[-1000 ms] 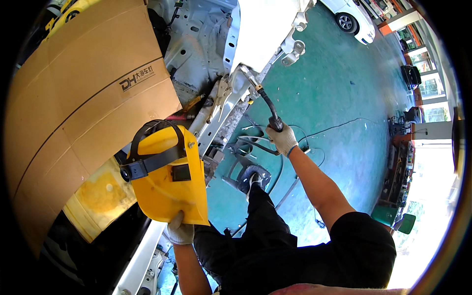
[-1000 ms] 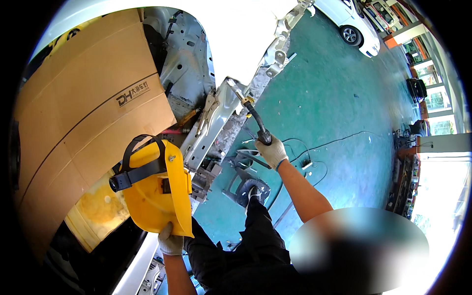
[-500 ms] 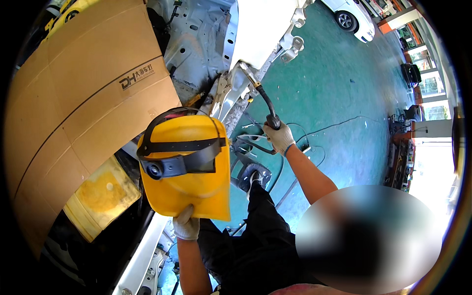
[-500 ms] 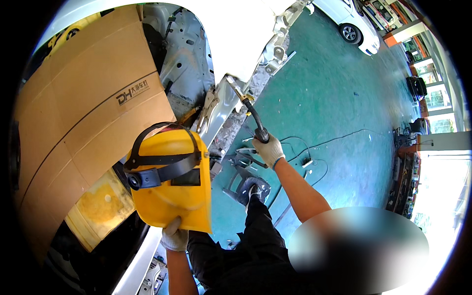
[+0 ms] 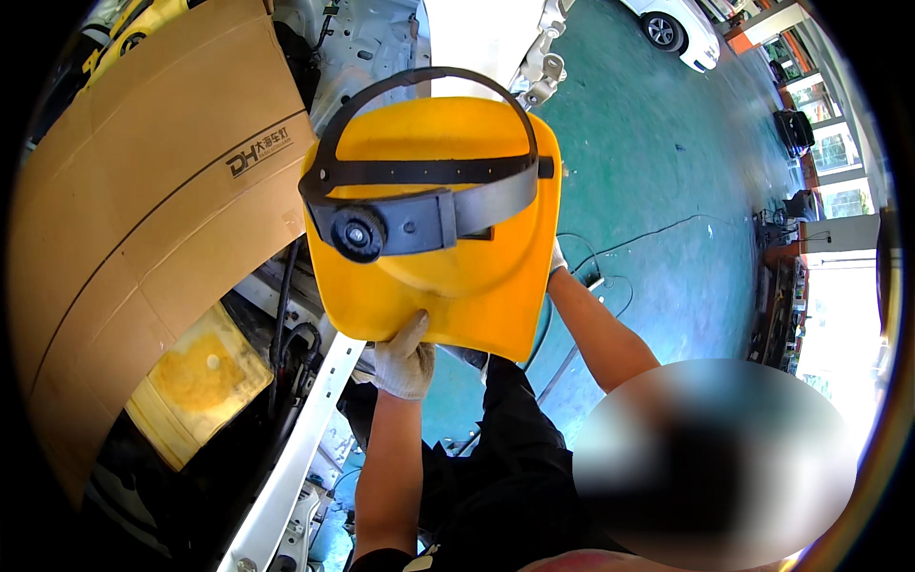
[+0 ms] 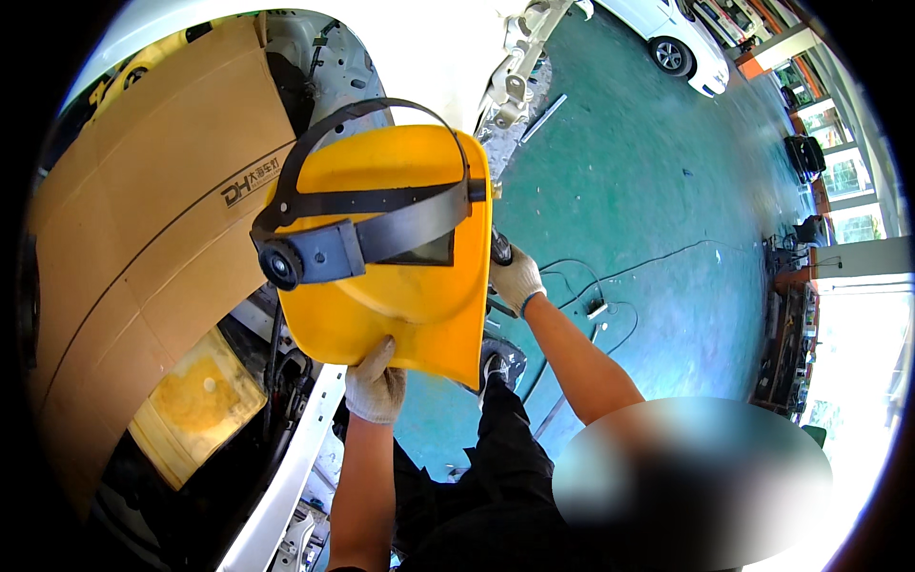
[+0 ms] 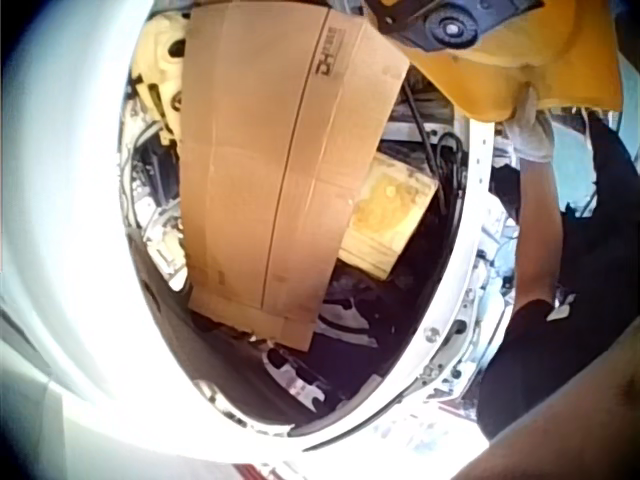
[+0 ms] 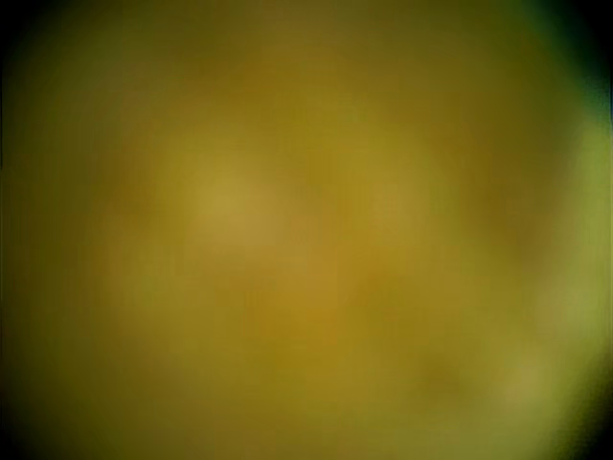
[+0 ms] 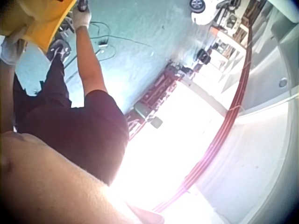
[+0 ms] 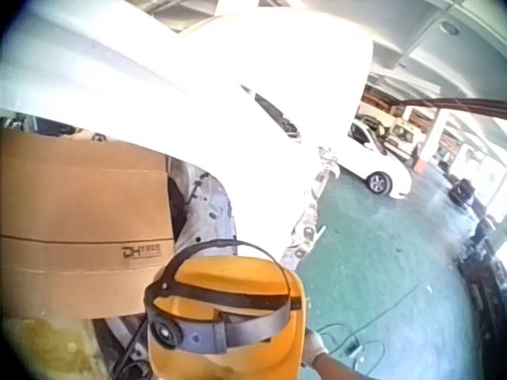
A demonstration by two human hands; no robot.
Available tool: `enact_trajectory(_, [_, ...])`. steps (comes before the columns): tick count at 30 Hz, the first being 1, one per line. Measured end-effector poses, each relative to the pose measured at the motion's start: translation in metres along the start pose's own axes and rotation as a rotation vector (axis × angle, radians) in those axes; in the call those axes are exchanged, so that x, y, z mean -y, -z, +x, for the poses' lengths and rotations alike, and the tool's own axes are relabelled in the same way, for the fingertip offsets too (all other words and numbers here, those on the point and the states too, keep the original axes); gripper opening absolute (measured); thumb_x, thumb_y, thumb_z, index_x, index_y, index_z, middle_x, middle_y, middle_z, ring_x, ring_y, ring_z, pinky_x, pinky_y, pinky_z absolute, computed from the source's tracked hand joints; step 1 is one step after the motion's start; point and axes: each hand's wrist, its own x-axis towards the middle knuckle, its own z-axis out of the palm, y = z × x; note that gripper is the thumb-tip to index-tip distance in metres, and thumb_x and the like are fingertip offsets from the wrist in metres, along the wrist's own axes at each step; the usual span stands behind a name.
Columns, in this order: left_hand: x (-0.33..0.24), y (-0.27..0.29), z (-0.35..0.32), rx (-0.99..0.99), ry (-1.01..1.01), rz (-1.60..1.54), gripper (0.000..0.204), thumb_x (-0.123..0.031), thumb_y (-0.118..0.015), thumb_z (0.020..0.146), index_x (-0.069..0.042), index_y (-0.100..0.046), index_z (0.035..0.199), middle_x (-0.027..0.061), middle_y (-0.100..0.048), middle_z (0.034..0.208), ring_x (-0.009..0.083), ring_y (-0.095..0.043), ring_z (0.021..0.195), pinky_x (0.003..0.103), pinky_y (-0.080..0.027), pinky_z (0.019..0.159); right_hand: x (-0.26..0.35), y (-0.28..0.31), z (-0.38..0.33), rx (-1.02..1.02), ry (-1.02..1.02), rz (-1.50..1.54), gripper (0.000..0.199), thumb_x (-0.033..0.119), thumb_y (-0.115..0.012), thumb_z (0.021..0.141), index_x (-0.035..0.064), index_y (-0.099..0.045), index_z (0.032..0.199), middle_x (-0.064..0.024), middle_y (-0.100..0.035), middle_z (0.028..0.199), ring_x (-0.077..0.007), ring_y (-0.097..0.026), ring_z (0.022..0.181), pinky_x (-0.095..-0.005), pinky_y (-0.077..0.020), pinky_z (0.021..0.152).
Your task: The person uses a hammer to tap and align a metal car frame section, then uses a welding torch to weld the joint while holding a yellow face shield for protection. The person repeatedly welds and taps the area to secure the connection.
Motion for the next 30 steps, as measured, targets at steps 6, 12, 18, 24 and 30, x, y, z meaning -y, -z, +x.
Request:
enact_trajectory(6, [-0.001, -0.007, 0.002, 0.001, -0.035, 0.019, 0.047, 0.008, -0.064, 0.099, -0.004, -0.059, 0.144, 0.0123, -0.066, 0.143, 0.0268, -0.063, 0.135, 0.038, -0.055, 0.113, 0.048, -0.025, -0.034, -0.041, -0.019, -0.376, 0.046, 0.036, -0.074, 0.098, 0.0056, -0.071, 0.132, -0.0086, -0.077, 0.101, -0.0134, -0.069, 0.084, -0.0323, -0.0571, 0.077])
enact_trajectory(12, [-0.005, -0.013, 0.003, 0.059, -0.018, 0.025, 0.052, 0.006, -0.067, 0.096, -0.002, -0.058, 0.146, 0.0115, -0.067, 0.142, 0.0275, -0.065, 0.134, 0.040, -0.055, 0.112, -0.002, -0.003, -0.006, 0.040, 0.073, -0.016, 0.033, 0.033, -0.072, 0.096, 0.0065, -0.072, 0.116, -0.0037, -0.069, 0.080, -0.0118, -0.062, 0.068, -0.0327, -0.0522, 0.063])
enact_trajectory(18, [-0.030, 0.017, -0.030, -0.032, -0.070, 0.006, 0.052, 0.007, -0.063, 0.095, -0.002, -0.058, 0.146, 0.0112, -0.067, 0.141, 0.0266, -0.064, 0.133, 0.041, -0.051, 0.116, 0.037, -0.015, -0.037, -0.068, 0.039, -0.399, 0.032, 0.029, -0.073, 0.092, 0.0059, -0.071, 0.114, -0.0013, -0.064, 0.072, -0.0124, -0.059, 0.060, -0.0331, -0.0500, 0.056])
enact_trajectory(24, [-0.053, 0.081, -0.071, -0.194, -0.120, 0.081, 0.057, -0.004, -0.070, 0.095, 0.000, -0.053, 0.150, 0.0126, -0.065, 0.143, 0.0283, -0.064, 0.134, 0.044, -0.050, 0.117, 0.040, -0.008, -0.036, -0.064, 0.014, -0.434, 0.035, 0.031, -0.074, 0.090, 0.0051, -0.071, 0.114, -0.0026, -0.065, 0.075, -0.0128, -0.061, 0.062, -0.0340, -0.0527, 0.057])
enact_trajectory(30, [-0.055, 0.085, -0.085, -0.229, -0.131, 0.134, 0.062, -0.012, -0.074, 0.094, 0.001, -0.051, 0.149, 0.0120, -0.066, 0.141, 0.0278, -0.065, 0.131, 0.044, -0.052, 0.115, 0.039, -0.016, -0.041, -0.057, 0.048, -0.444, 0.037, 0.032, -0.073, 0.091, 0.0044, -0.070, 0.115, -0.0039, -0.068, 0.081, -0.0126, -0.061, 0.062, -0.0335, -0.0515, 0.060])
